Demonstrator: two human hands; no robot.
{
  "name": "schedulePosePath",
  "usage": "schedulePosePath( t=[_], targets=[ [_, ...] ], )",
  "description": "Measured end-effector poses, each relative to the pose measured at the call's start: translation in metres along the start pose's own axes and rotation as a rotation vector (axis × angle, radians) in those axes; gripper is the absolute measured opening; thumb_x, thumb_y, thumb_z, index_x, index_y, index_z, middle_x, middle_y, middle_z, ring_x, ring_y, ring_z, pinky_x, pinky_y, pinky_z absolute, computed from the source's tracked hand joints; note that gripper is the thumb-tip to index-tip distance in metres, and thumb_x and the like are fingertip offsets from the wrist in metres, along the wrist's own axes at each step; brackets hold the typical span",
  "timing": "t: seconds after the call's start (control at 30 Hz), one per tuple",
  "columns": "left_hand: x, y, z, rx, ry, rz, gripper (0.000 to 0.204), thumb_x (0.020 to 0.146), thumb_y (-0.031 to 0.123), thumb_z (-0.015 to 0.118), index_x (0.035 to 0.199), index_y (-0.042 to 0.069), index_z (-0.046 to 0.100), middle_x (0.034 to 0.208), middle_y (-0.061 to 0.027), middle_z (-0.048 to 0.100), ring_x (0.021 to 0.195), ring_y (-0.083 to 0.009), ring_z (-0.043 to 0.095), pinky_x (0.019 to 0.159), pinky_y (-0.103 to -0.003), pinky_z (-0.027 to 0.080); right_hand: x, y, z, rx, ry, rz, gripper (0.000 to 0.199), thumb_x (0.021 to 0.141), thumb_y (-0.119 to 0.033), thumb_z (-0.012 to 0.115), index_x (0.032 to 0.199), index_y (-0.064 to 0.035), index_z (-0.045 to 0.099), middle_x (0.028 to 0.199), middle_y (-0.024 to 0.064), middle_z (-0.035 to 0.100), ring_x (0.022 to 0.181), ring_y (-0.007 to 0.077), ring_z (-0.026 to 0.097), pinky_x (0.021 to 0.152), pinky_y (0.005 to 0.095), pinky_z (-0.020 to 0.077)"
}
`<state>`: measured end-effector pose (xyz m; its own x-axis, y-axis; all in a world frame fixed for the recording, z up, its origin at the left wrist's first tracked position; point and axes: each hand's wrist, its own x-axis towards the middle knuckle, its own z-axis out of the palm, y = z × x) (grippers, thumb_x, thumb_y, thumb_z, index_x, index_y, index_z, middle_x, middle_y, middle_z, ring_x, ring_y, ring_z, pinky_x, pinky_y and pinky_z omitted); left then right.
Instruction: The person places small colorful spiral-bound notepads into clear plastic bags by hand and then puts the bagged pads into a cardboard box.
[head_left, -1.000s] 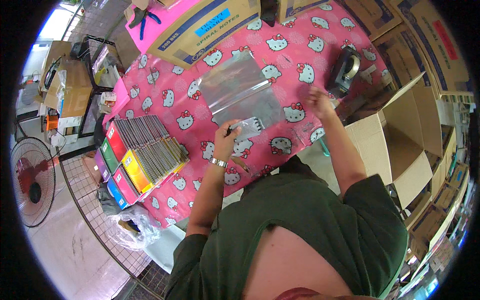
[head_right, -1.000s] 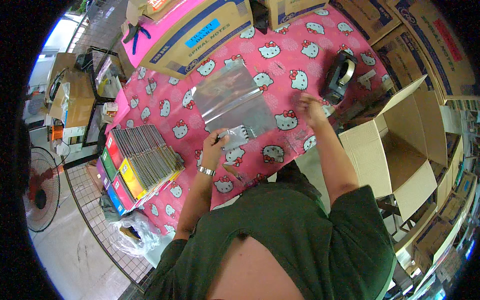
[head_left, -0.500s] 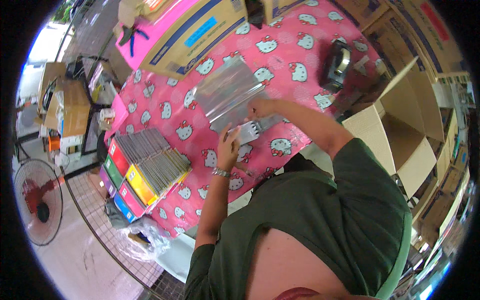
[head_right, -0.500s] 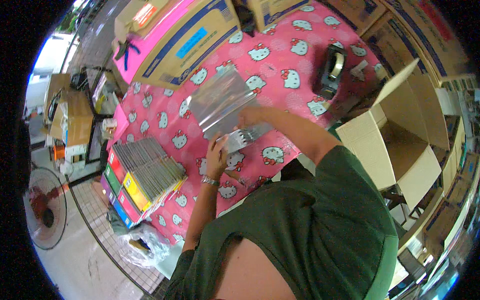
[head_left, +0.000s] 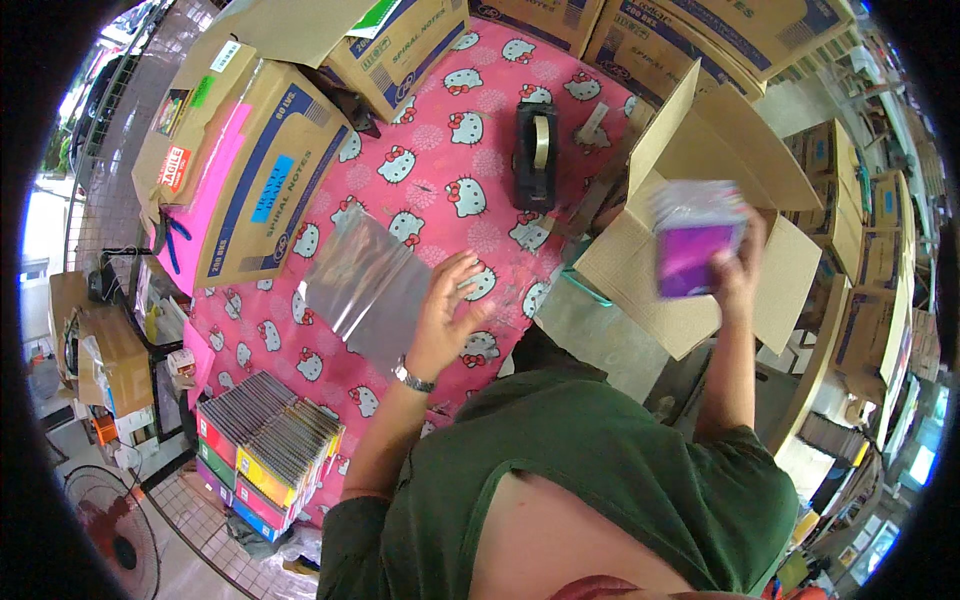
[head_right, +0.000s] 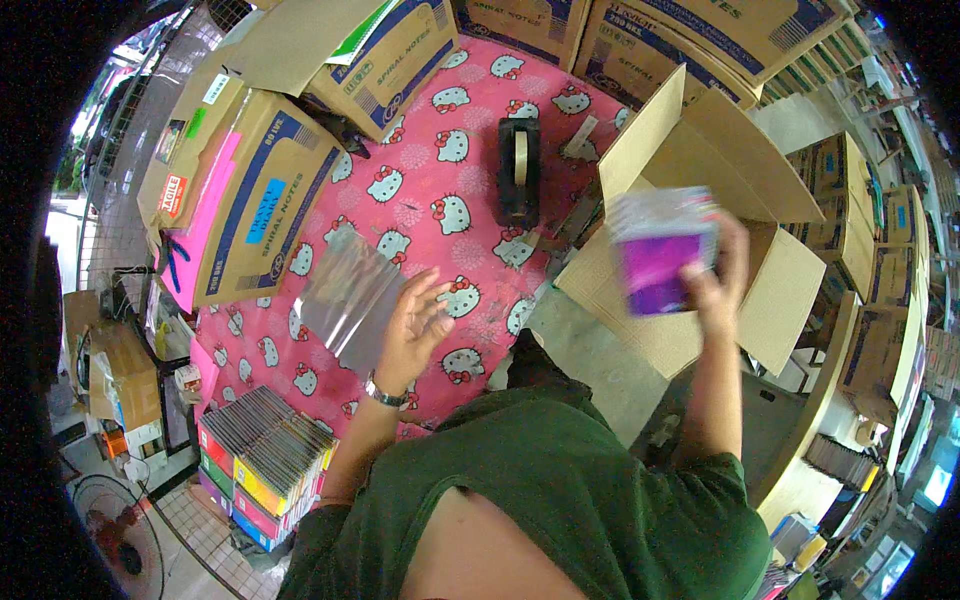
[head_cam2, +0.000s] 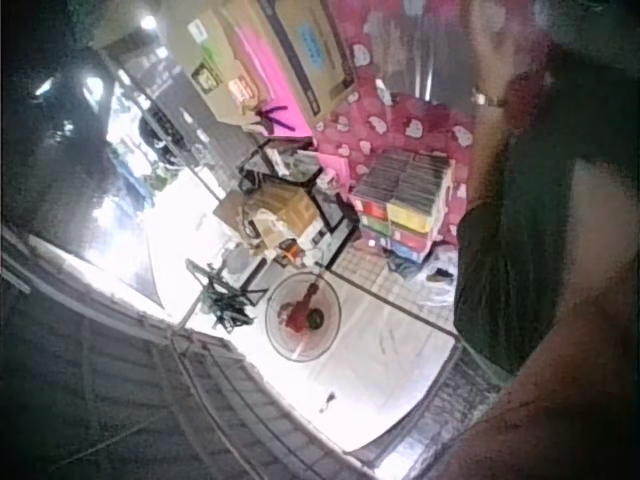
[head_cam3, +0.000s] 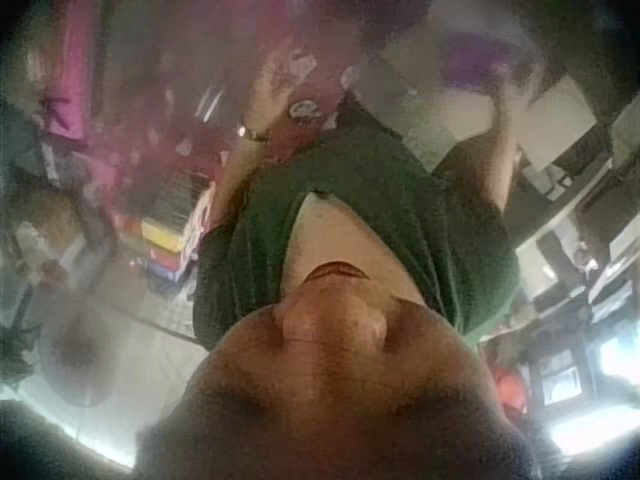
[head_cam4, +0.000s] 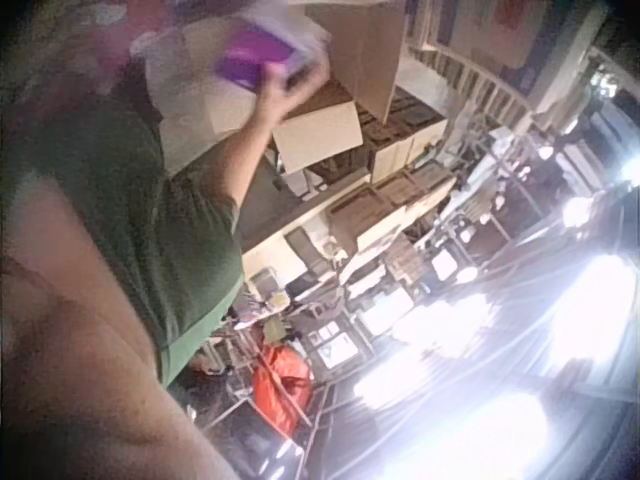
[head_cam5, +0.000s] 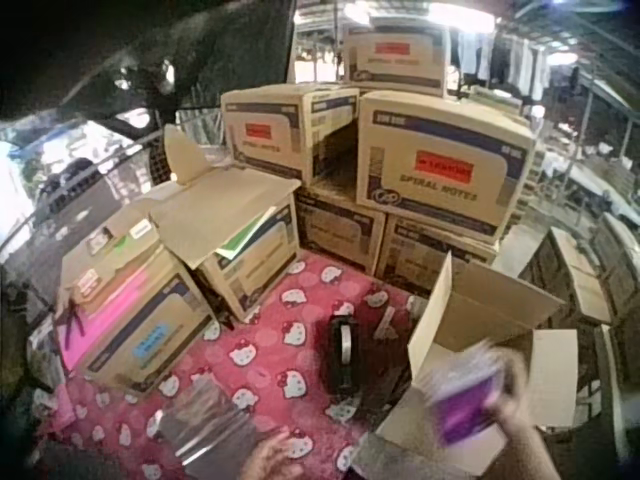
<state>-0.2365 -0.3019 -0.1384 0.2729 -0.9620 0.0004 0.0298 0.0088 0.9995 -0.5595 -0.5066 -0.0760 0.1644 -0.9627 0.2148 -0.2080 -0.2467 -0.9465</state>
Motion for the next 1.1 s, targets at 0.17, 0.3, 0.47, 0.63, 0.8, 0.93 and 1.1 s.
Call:
schedulePosePath(
  t=[0.17, 0.3, 0.47, 0.63, 0.8, 0.93, 1.1],
  targets=[
    [-0.023, -0.084, -0.05, 0.103, 0.428, -0.404, 0.024, 0.089, 0.013, 0.06, 0.112, 0.005, 0.061, 0.097, -0.0015, 0.063, 0.09, -0.011, 0.059, 0.081, -0.029, 0.05, 0.08, 0.134, -0.064, -0.801, 0.313, 0.218, 0.075, 0.075, -0.051, 0.071, 0.127, -0.0042, 0.043, 0.117, 0.0215, 0.057, 0.108, 0.0319, 0.057, 0.09, 0.0396, 0.044],
    [-0.061, -0.122, -0.109, 0.152, 0.693, -0.545, 0.018, 0.088, 0.014, 0.06, 0.102, 0.004, 0.064, 0.091, -0.0016, 0.062, 0.083, -0.0097, 0.056, 0.072, -0.026, 0.048, 0.118, 0.244, -0.042, -0.931, 0.161, 0.518, 0.096, 0.069, -0.068, 0.063, 0.136, -0.0039, 0.037, 0.117, 0.0291, 0.057, 0.111, 0.0422, 0.054, 0.094, 0.0448, 0.0426],
    [-0.115, -0.181, -0.182, 0.464, 1.02, -0.536, 0.015, 0.084, 0.014, 0.061, 0.093, 0.002, 0.065, 0.086, -0.0025, 0.061, 0.075, -0.0118, 0.053, 0.064, -0.028, 0.044, 0.134, 0.31, -0.05, -1.195, -0.095, 0.573, 0.068, 0.087, -0.056, 0.044, 0.12, 0.0024, 0.053, 0.115, 0.0302, 0.057, 0.109, 0.0444, 0.054, 0.093, 0.0452, 0.0433],
    [-0.141, -0.21, -0.23, 0.329, 1.128, -0.668, 0.018, 0.078, 0.013, 0.063, 0.09, 0.0, 0.063, 0.084, -0.0065, 0.06, 0.072, -0.0169, 0.055, 0.065, -0.034, 0.045, 0.09, 0.209, -0.039, -1.15, 0.074, 0.212, 0.041, 0.084, -0.031, 0.059, 0.11, -0.0001, 0.062, 0.108, 0.0205, 0.063, 0.098, 0.0364, 0.062, 0.085, 0.043, 0.0484],
    [-0.144, -0.288, -0.287, 0.06, 1.204, -0.811, 0.038, 0.08, 0.022, 0.062, 0.109, -0.001, 0.061, 0.099, -0.0121, 0.064, 0.083, -0.0257, 0.062, 0.071, -0.041, 0.049, 0.051, 0.07, 0.051, -0.703, 0.201, -0.566, 0.025, 0.084, -0.001, 0.058, 0.109, -0.0025, 0.062, 0.11, 0.0125, 0.06, 0.101, 0.028, 0.059, 0.088, 0.0384, 0.0464],
    [-0.092, -0.283, -0.274, -0.058, 1.155, -0.937, 0.039, 0.087, 0.037, 0.05, 0.109, 0.01, 0.066, 0.103, -0.0101, 0.068, 0.093, -0.0308, 0.065, 0.081, -0.045, 0.05, -0.026, 0.022, 0.165, -0.3, -0.398, -0.686, 0.027, 0.077, -0.001, 0.062, 0.104, -0.0026, 0.061, 0.102, 0.0129, 0.061, 0.102, 0.0303, 0.056, 0.088, 0.0411, 0.0436],
    [-0.036, -0.206, -0.253, 1.016, 0.343, -1.025, 0.039, 0.085, 0.041, 0.049, 0.103, 0.013, 0.069, 0.102, -0.0135, 0.068, 0.098, -0.0329, 0.064, 0.084, -0.046, 0.049, -0.087, 0.067, 0.263, -0.223, -0.792, -0.403, 0.031, 0.075, 0.0, 0.062, 0.105, -0.0026, 0.06, 0.103, 0.0151, 0.061, 0.096, 0.0319, 0.057, 0.085, 0.0386, 0.0437]
  ],
)
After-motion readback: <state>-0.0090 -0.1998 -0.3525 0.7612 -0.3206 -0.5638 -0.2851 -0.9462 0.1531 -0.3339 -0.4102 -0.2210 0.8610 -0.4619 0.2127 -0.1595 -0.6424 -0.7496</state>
